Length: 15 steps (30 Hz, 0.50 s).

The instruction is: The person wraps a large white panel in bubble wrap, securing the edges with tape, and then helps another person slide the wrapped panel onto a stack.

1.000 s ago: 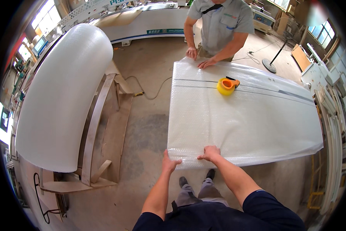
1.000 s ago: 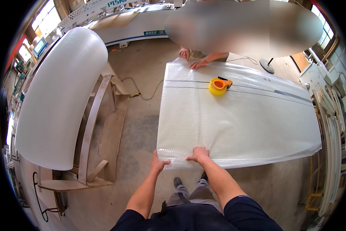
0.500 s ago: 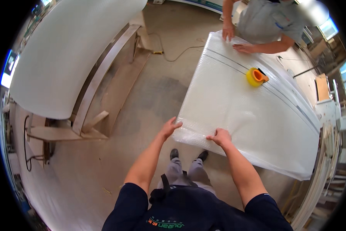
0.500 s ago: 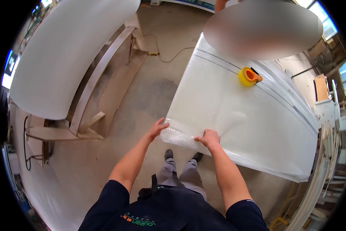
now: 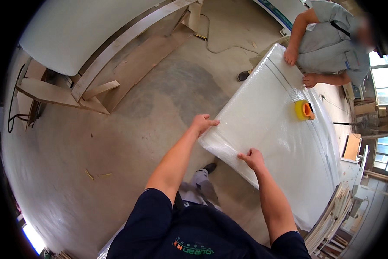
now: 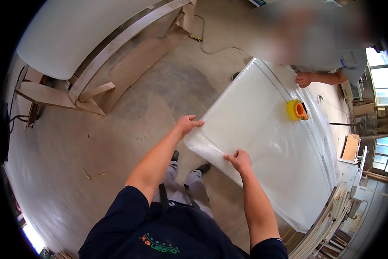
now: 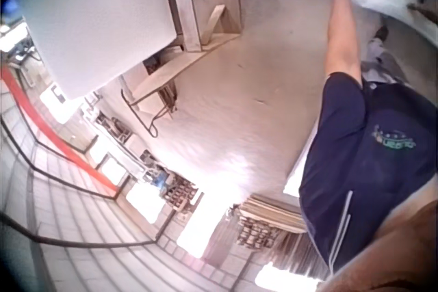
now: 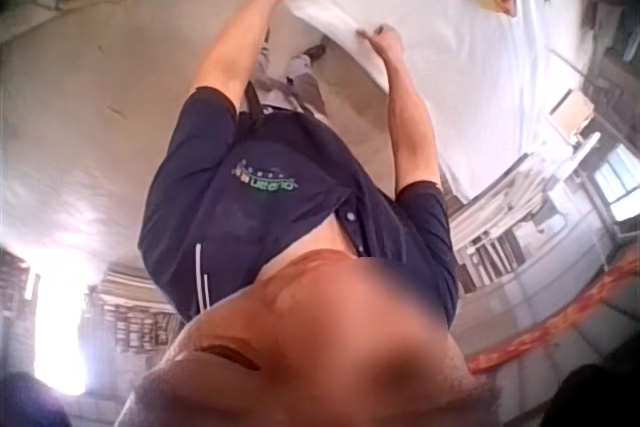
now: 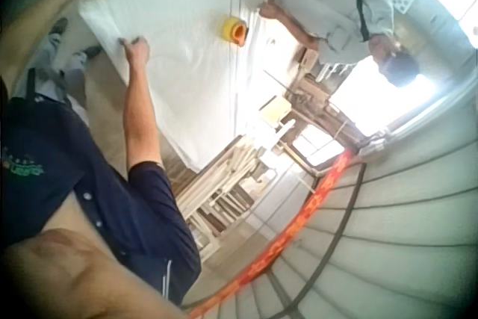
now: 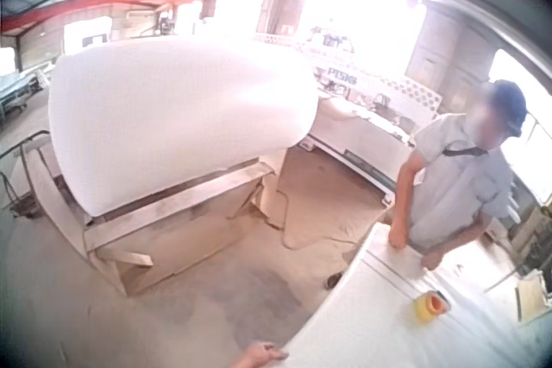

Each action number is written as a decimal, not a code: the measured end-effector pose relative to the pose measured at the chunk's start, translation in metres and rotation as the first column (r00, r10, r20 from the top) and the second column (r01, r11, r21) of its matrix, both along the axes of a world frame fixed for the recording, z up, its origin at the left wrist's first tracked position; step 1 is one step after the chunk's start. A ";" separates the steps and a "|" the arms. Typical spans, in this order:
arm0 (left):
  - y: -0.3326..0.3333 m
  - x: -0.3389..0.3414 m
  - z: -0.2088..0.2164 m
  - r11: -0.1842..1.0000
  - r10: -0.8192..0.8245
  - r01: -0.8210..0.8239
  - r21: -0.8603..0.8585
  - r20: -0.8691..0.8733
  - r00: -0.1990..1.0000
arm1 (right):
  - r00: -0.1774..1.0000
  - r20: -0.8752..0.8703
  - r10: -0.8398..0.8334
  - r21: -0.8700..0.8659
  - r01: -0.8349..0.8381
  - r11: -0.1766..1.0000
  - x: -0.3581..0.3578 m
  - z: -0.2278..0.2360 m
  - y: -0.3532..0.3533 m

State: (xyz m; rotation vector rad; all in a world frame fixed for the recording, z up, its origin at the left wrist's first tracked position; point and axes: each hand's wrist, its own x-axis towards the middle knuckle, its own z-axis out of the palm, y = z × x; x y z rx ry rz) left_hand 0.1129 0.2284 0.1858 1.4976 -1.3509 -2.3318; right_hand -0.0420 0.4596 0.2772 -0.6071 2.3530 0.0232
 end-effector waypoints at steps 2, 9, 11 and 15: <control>0.004 0.001 -0.002 0.997 0.061 -0.062 0.051 0.015 0.998 | 1.000 0.009 -0.009 0.009 0.009 1.000 0.000 0.001 -0.001; 0.004 -0.008 0.002 0.992 -0.019 0.024 -0.123 0.044 0.999 | 1.000 -0.026 -0.009 -0.045 0.008 0.999 -0.001 -0.008 0.006; 0.010 -0.005 -0.008 0.998 0.056 -0.055 -0.034 0.026 0.998 | 0.999 -0.031 -0.017 -0.070 0.015 0.997 -0.001 -0.006 0.006; 0.015 -0.003 -0.022 0.999 0.029 -0.027 -0.044 0.052 0.998 | 0.999 -0.038 -0.014 -0.054 0.012 0.998 0.000 -0.006 0.004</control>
